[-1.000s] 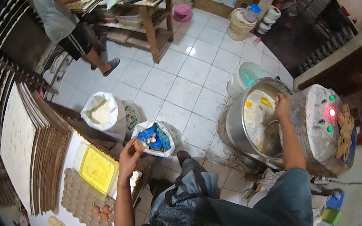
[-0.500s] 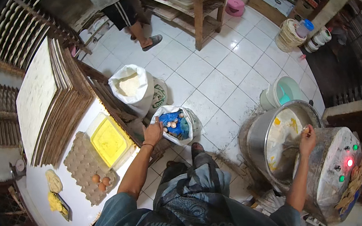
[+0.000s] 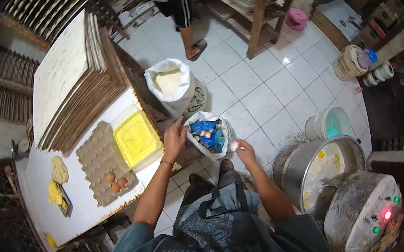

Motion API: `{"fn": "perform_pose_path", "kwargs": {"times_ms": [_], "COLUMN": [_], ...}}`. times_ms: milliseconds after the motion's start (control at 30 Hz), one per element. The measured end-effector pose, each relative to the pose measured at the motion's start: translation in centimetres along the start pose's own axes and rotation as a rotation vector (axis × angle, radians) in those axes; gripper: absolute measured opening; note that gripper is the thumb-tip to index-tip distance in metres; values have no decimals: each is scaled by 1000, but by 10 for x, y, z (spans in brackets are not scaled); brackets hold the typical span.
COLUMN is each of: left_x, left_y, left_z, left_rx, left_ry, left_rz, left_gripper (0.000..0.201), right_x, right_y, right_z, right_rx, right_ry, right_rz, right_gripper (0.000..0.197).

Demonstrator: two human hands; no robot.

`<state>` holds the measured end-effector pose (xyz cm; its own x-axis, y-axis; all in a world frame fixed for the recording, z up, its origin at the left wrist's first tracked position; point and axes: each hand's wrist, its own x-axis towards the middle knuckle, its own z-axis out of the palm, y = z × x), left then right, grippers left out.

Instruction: The person cracks eggs one by one, separates the yolks from the whites, and places the yolks into a yellow container while discarding the shells. The task is performed repeatedly at a table in a bakery.

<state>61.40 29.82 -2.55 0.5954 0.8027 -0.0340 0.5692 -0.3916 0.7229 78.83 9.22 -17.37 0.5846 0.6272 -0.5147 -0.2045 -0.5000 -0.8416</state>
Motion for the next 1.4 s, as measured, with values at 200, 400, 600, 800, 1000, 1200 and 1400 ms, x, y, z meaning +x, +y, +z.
{"fn": "perform_pose_path", "kwargs": {"times_ms": [200, 400, 600, 800, 1000, 1200, 1400], "left_x": [-73, -154, -206, -201, -196, -183, -167], "left_y": [42, 6, -110, -169, -183, -184, -189], "left_z": [-101, -195, -254, -252, -270, -287, -290], "left_rx": [-336, -420, 65, 292, 403, 404, 510], "left_ry": [135, 306, 349, -26, -177, -319, -293], "left_rz": [-206, -349, -357, -171, 63, 32, 191], "left_gripper": [39, 33, 39, 47, 32, 12, 17], "right_x": [48, 21, -111, -193, -193, -199, -208], "right_y": [10, -105, -249, -254, -205, -190, -202], "right_z": [45, 52, 147, 296, 367, 372, 367], "right_rx": [-334, -204, -140, -800, -1380, -1263, -1071], "right_ry": [86, 79, -438, -972, -936, -759, -718], "right_rz": [-117, -383, -760, -1212, -1297, -1374, -1184], "right_gripper": [58, 31, 26, 27, 18, 17, 28]}}
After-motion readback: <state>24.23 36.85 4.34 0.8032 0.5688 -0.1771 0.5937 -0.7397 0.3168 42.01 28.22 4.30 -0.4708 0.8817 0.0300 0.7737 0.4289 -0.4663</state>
